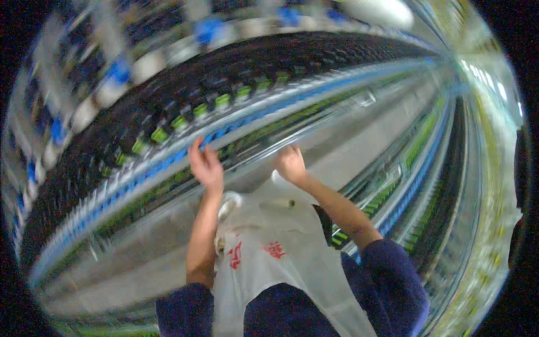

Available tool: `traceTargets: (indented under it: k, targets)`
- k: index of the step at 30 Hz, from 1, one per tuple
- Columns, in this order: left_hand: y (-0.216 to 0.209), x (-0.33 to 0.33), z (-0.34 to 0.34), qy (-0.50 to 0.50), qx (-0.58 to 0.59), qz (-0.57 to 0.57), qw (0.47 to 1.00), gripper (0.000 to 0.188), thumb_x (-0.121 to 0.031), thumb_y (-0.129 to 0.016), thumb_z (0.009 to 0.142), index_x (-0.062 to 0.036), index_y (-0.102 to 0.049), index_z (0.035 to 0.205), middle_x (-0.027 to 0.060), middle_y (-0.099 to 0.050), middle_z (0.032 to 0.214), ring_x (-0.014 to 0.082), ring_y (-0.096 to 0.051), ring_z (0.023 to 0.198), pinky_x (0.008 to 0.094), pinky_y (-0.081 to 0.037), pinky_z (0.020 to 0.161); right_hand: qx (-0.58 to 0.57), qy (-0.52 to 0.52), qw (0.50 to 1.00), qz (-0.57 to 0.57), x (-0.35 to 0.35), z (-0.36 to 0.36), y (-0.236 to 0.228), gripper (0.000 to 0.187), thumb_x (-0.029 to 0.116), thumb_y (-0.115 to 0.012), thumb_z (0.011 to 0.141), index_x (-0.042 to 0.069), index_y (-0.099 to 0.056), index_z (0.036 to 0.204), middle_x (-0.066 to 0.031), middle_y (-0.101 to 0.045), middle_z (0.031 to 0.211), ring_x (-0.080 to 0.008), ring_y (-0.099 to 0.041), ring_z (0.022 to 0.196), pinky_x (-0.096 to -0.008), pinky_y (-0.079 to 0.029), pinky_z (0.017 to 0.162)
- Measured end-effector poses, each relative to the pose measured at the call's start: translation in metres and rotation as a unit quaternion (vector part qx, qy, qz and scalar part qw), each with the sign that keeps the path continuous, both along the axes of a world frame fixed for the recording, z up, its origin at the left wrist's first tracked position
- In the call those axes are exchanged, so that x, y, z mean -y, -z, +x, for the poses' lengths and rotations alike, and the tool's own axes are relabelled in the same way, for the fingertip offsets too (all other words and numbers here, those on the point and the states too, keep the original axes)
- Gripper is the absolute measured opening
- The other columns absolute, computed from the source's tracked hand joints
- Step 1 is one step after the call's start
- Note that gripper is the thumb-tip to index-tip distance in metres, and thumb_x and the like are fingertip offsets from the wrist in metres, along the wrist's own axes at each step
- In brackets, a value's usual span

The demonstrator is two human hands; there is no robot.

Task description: The person threads white yarn through multiple spinning machine stations, replacing empty bobbins with full ones and guiding the thread through guides and tensioners. The person uses both hands to manipulate the yarn and bobbins, moving along the machine row to service several stations.

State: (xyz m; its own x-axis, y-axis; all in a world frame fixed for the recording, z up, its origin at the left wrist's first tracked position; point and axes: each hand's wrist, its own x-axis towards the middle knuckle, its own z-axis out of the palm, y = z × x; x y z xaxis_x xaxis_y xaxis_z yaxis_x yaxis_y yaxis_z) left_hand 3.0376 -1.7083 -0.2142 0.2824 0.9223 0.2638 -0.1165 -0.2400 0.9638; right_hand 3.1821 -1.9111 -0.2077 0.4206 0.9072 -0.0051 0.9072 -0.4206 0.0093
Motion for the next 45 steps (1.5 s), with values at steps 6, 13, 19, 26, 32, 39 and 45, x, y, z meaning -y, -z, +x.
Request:
traceTargets:
  k: [6,13,19,26,32,39,45]
  targets:
    - [0.048,0.145,0.118,0.235,-0.198,0.033,0.951,0.017,-0.009,-0.053,0.093,0.0023,-0.059,0.104,0.0107,-0.055,0.072,0.0209,-0.053,0.063,0.0333,-0.043,0.059,-0.188,0.476,0.844,-0.160,0.452,-0.002,0.198,0.033,0.025,-0.066,0.074,0.007,-0.062,0.101,-0.0151,-0.065,0.094,-0.0338,-0.063,0.085,-0.0465,-0.051,0.072]
    - [0.030,0.365,0.276,0.460,-0.225,0.231,0.827,0.025,-0.018,-0.055,0.089,-0.0097,-0.062,0.112,0.0115,-0.064,0.100,0.0278,-0.065,0.079,0.0367,-0.052,0.072,-0.332,0.590,0.729,-0.101,0.643,-0.007,0.253,0.035,0.023,-0.065,0.076,-0.004,-0.063,0.099,-0.0223,-0.065,0.094,-0.0377,-0.064,0.089,-0.0457,-0.052,0.075]
    - [0.002,0.467,0.454,0.520,-0.178,0.357,0.755,0.026,-0.021,-0.053,0.091,-0.0092,-0.061,0.113,0.0104,-0.064,0.105,0.0331,-0.064,0.088,0.0404,-0.052,0.073,-0.358,0.617,0.697,0.066,0.672,0.194,0.226,0.033,0.021,-0.064,0.077,-0.003,-0.063,0.100,-0.0221,-0.065,0.095,-0.0379,-0.063,0.090,-0.0453,-0.052,0.076]
    - [-0.025,0.546,0.660,0.524,-0.237,0.371,0.729,0.024,-0.021,-0.054,0.092,-0.0067,-0.061,0.109,0.0127,-0.063,0.101,0.0345,-0.063,0.089,0.0417,-0.052,0.072,-0.358,0.593,0.712,0.115,0.737,0.418,0.196,0.032,0.019,-0.063,0.077,-0.002,-0.062,0.102,-0.0219,-0.064,0.097,-0.0381,-0.063,0.092,-0.0448,-0.051,0.078]
    - [-0.100,0.539,0.761,0.405,-0.095,0.437,0.797,0.023,-0.023,-0.057,0.091,-0.0051,-0.063,0.104,0.0144,-0.065,0.092,0.0344,-0.063,0.083,0.0432,-0.052,0.071,-0.295,0.590,0.734,0.161,0.814,0.575,0.187,0.031,0.017,-0.063,0.078,-0.001,-0.062,0.103,-0.0217,-0.064,0.099,-0.0383,-0.062,0.093,-0.0443,-0.051,0.079]
    - [-0.234,0.364,0.800,0.258,-0.157,0.163,0.939,0.022,-0.015,-0.061,0.089,0.0012,-0.065,0.103,0.0085,-0.068,0.078,0.0158,-0.066,0.066,0.0303,-0.054,0.056,-0.186,0.323,0.873,0.314,0.589,0.805,0.023,0.025,0.019,-0.062,0.082,0.001,-0.064,0.098,-0.0203,-0.065,0.095,-0.0387,-0.062,0.093,-0.0438,-0.050,0.080]
    - [-0.416,0.185,0.859,-0.141,-0.075,0.406,0.900,0.036,-0.030,-0.050,0.096,0.0016,-0.064,0.107,0.0177,-0.069,0.098,0.0271,-0.066,0.090,0.0344,-0.050,0.078,-0.049,-0.232,0.813,0.531,0.235,0.840,-0.355,0.063,0.030,-0.071,0.081,0.006,-0.046,0.134,-0.0200,-0.056,0.125,-0.0366,-0.054,0.115,-0.0398,-0.042,0.098]
